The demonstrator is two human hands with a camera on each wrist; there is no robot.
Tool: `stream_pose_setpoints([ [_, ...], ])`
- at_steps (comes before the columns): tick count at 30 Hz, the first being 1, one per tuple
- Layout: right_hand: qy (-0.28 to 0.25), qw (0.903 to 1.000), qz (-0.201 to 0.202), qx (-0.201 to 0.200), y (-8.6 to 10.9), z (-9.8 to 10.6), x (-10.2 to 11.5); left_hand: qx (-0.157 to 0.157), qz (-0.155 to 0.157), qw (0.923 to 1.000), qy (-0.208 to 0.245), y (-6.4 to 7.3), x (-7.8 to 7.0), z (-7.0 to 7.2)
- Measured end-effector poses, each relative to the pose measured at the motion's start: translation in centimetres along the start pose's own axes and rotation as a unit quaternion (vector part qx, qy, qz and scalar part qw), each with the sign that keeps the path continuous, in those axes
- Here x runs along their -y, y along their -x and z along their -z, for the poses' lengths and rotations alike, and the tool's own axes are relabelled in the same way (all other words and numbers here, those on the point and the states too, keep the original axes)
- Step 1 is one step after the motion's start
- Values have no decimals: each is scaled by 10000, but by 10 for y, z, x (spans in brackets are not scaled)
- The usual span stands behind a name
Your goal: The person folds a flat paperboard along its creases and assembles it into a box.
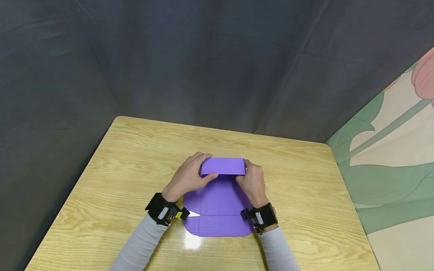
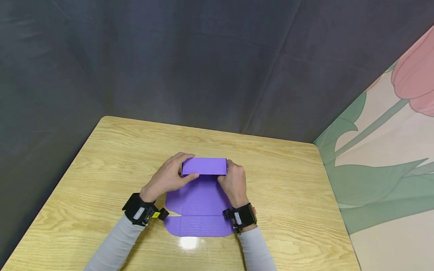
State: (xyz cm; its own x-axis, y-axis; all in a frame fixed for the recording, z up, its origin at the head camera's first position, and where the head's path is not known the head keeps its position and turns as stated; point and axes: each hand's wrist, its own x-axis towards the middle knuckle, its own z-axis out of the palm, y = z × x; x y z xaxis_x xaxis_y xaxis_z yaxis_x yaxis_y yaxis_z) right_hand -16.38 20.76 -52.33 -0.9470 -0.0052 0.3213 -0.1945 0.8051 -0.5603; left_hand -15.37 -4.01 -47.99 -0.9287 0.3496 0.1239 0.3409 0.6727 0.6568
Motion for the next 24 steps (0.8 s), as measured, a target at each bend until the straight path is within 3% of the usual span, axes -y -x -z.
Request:
stream_pose_setpoints([
  [9, -198, 9995, 162, 181, 0, 8, 7, 33, -163, 9996, 236, -1, 0, 3],
  [18, -546, 9970, 533, 98, 0, 25, 12, -400, -387, 9973, 485, 0, 5, 10],
  [24, -921, 9938, 470, 419, -2, 48, 15, -738, -388, 9947, 604, 1, 9, 22],
])
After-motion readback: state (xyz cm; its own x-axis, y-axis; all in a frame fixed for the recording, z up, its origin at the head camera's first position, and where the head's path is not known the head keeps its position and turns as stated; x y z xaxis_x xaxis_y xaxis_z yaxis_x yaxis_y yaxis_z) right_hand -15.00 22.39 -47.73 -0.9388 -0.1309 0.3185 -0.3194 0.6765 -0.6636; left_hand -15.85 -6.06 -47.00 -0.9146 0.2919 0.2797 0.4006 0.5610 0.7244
